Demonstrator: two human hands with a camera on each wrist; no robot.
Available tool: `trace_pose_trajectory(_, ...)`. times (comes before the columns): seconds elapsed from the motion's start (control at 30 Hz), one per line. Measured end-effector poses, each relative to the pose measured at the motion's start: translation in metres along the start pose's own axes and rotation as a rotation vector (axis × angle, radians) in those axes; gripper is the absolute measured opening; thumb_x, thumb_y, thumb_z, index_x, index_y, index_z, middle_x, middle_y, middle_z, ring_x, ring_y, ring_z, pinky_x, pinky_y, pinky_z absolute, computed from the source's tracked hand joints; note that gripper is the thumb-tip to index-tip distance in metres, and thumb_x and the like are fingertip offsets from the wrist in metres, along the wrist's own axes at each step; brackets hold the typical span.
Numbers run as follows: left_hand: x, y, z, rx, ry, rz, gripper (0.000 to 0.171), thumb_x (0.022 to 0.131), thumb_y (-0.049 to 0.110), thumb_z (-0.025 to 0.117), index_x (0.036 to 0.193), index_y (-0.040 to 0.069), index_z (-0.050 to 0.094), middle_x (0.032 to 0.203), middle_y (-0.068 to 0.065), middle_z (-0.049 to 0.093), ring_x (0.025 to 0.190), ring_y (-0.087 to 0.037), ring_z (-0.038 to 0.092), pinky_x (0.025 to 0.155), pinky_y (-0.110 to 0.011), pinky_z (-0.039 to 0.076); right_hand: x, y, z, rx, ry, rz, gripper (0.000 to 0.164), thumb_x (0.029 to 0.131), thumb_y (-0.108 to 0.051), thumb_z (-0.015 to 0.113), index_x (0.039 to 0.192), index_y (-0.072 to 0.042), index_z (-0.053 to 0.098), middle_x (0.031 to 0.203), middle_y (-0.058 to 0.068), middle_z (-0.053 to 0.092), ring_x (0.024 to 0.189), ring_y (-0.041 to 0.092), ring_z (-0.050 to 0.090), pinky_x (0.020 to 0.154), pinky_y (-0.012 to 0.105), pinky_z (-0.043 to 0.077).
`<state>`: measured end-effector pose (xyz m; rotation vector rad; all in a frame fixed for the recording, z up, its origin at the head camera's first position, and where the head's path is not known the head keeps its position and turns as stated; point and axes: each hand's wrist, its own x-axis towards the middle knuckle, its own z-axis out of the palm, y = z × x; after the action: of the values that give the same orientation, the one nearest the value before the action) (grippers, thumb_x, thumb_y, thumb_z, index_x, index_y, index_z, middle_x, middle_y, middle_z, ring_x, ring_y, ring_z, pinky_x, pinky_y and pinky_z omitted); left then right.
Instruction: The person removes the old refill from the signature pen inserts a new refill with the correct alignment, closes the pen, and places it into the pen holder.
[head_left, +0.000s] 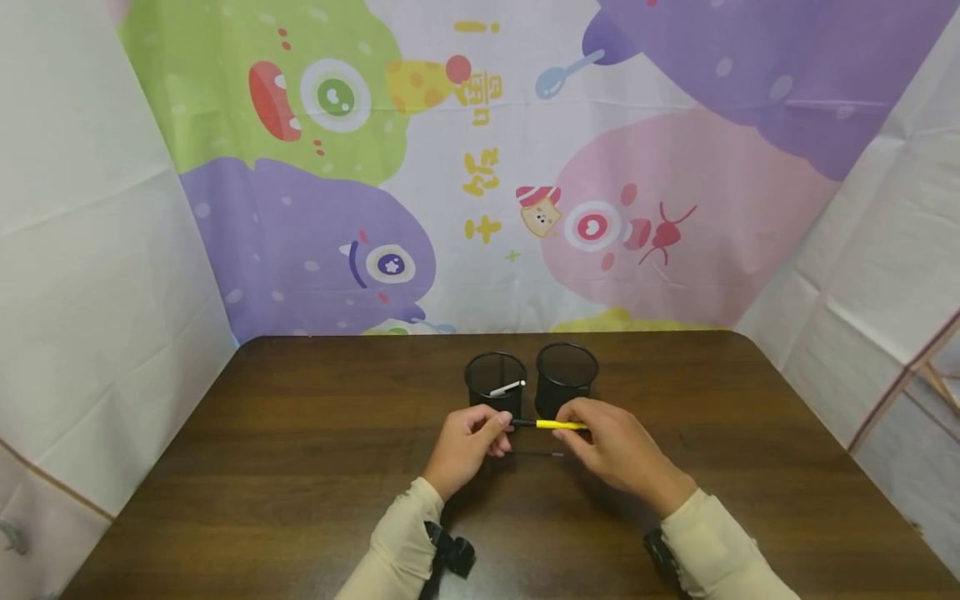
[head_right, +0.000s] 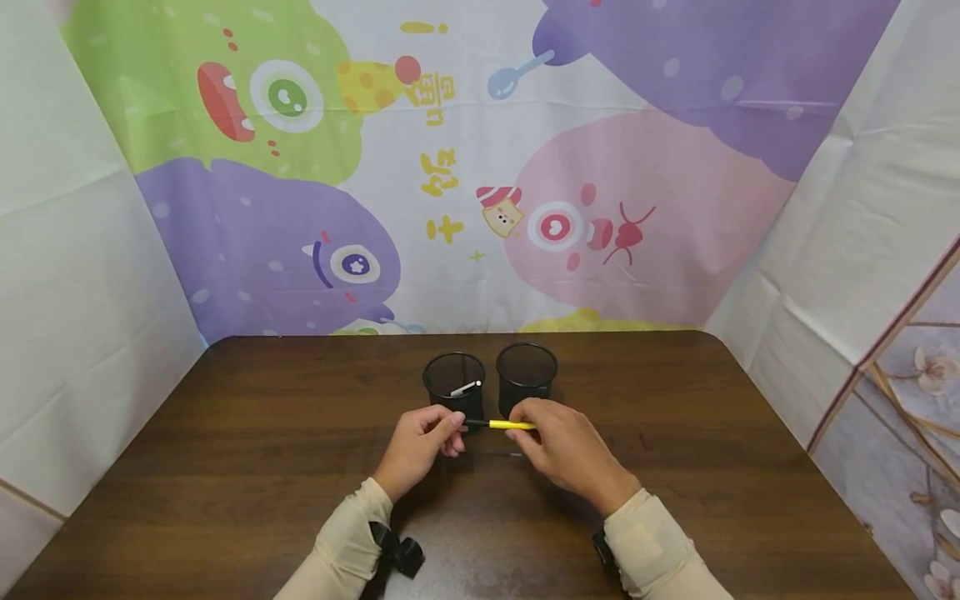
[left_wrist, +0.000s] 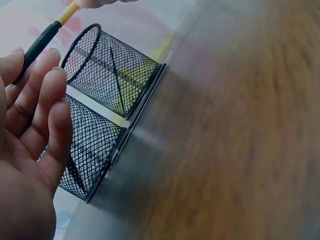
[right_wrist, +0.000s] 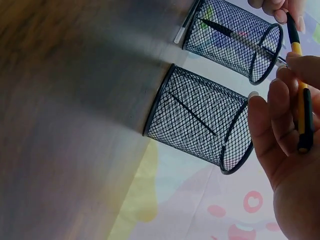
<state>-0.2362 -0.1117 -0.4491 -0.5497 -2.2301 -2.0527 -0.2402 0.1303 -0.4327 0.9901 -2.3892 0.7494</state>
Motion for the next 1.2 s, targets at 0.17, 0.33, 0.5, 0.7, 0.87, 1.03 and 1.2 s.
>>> trace_pose_trajectory(0.17,0.004,-0.015,0.001,0.004,0.005,-0.006,0.02,0.098,0.006,0.064,0.093,-0.013,0.068,0.069,-0.009,0.066,0.061,-0.012,0.061,0.061,-0.024,0.055,0.0,0.001,0.0,-0.011,0.004,-0.021,0.013,0.088,-0.013,0.078,0.094,-0.018,0.068,0.085,-0.014,0.06,0.07,0.003,0.052,0.062,0.025,0.048)
trace_pose_trajectory(0.33,0.006,-0.028,0.0,-0.009,-0.006,0.01,0.019,0.097,0.01,0.067,0.095,-0.009,0.069,0.071,-0.009,0.067,0.063,-0.011,0.063,0.062,-0.025,0.056,-0.001,0.002,-0.002,-0.022,-0.016,-0.017,0.007,0.092,-0.017,0.075,0.096,-0.018,0.07,0.087,-0.016,0.062,0.07,0.001,0.052,0.063,0.025,0.048)
trace_pose_trajectory(0.5,0.003,-0.014,0.001,-0.006,-0.021,0.004,0.021,0.097,0.007,0.066,0.095,-0.013,0.067,0.072,-0.014,0.067,0.063,-0.013,0.063,0.062,-0.025,0.056,-0.001,0.001,-0.005,0.001,-0.071,0.05,0.012,0.092,-0.023,0.075,0.101,-0.018,0.068,0.084,-0.015,0.062,0.068,0.001,0.053,0.062,0.026,0.049)
trace_pose_trajectory(0.7,0.006,-0.027,0.0,-0.001,-0.016,-0.011,0.018,0.098,0.007,0.065,0.096,-0.011,0.068,0.072,-0.012,0.067,0.064,-0.012,0.063,0.063,-0.025,0.056,0.001,0.001,-0.004,-0.006,-0.073,0.061,0.02,0.086,-0.02,0.082,0.095,-0.02,0.064,0.081,-0.016,0.059,0.067,0.002,0.052,0.061,0.025,0.048)
trace_pose_trajectory(0.87,0.005,-0.028,0.0,-0.013,-0.027,0.007,0.023,0.097,0.012,0.068,0.098,-0.011,0.068,0.074,-0.012,0.068,0.065,-0.013,0.064,0.064,-0.026,0.057,0.001,0.002,-0.003,-0.02,-0.05,0.006,0.01,0.089,-0.019,0.078,0.092,-0.019,0.069,0.083,-0.016,0.061,0.069,0.002,0.053,0.064,0.027,0.049)
trace_pose_trajectory(1.03,0.004,-0.027,0.0,-0.02,-0.037,0.023,0.025,0.096,0.012,0.069,0.098,-0.012,0.067,0.074,-0.012,0.068,0.066,-0.013,0.065,0.064,-0.027,0.057,0.0,0.004,-0.003,-0.024,-0.078,0.022,0.005,0.095,-0.024,0.071,0.095,-0.019,0.073,0.083,-0.017,0.063,0.07,0.0,0.054,0.065,0.028,0.05)
trace_pose_trajectory(1.2,0.004,-0.028,0.0,-0.017,-0.028,0.027,0.022,0.097,0.01,0.068,0.097,-0.011,0.067,0.073,-0.011,0.068,0.065,-0.013,0.065,0.063,-0.028,0.058,-0.001,0.002,-0.003,0.002,-0.124,0.1,0.015,0.092,-0.031,0.075,0.103,-0.022,0.069,0.084,-0.017,0.065,0.068,0.0,0.055,0.063,0.028,0.049)
